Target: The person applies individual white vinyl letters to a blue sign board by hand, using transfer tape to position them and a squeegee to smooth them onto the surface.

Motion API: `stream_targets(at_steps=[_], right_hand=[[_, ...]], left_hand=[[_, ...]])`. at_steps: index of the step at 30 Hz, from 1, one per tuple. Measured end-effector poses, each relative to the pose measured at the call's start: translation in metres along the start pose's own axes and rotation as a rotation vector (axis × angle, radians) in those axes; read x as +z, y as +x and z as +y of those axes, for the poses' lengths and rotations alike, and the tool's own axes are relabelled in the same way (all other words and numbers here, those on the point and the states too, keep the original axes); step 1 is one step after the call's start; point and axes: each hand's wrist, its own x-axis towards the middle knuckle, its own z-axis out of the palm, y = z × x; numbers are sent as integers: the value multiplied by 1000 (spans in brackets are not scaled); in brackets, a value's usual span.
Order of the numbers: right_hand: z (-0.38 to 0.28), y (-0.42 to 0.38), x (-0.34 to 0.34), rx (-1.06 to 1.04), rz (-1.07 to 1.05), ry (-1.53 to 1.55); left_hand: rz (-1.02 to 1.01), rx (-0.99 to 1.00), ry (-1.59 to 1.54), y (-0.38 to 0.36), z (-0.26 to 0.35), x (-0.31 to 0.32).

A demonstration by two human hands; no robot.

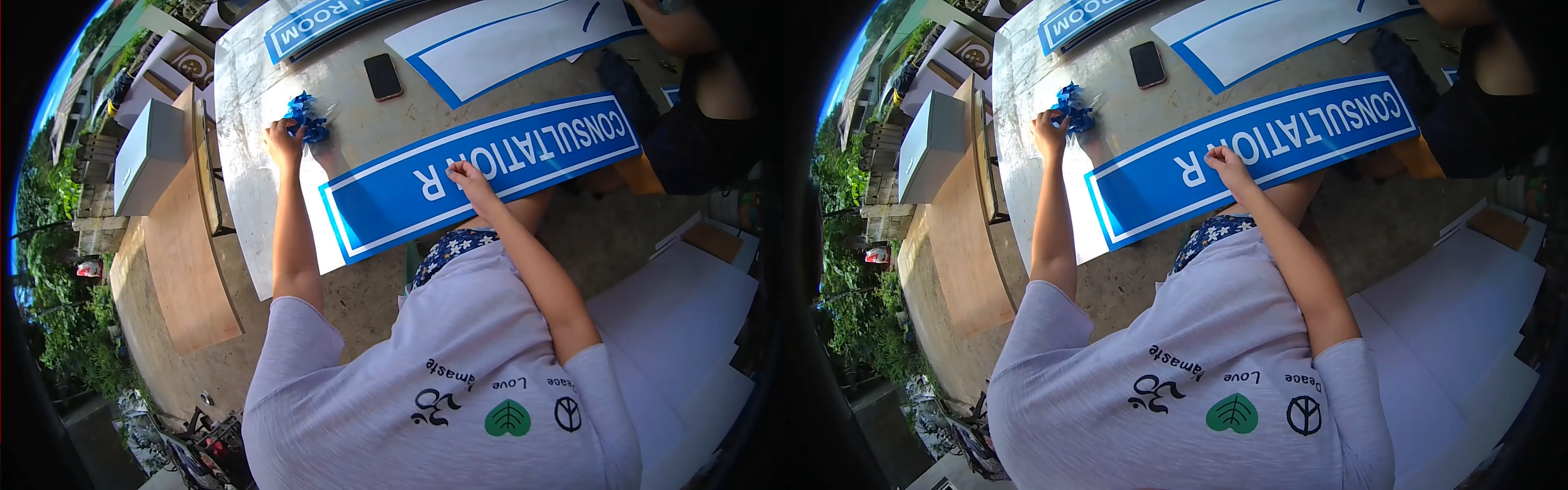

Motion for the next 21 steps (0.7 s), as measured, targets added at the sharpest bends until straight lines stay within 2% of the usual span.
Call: stream_targets(at_steps=[5, 8, 11, 14, 18, 21], right_hand=[[-2, -2, 0, -9, -3, 19], [-7, -4, 1, 25, -6, 28], [-9, -4, 2, 32, 6, 29], [-7, -6, 2, 10, 0, 5], [-10, -12, 6, -14, 49, -105], [-8, -13, 9, -40, 68, -193]], left_hand=[[-74, -11, 77, -5, 11, -11], [9, 33, 143, -10, 25, -18], [248, 214, 90, -20, 53, -13], [-9, 400, -195, -24, 81, 5], [-102, 393, -235, -29, 102, 34], [-49, 291, -270, -32, 97, 58]])
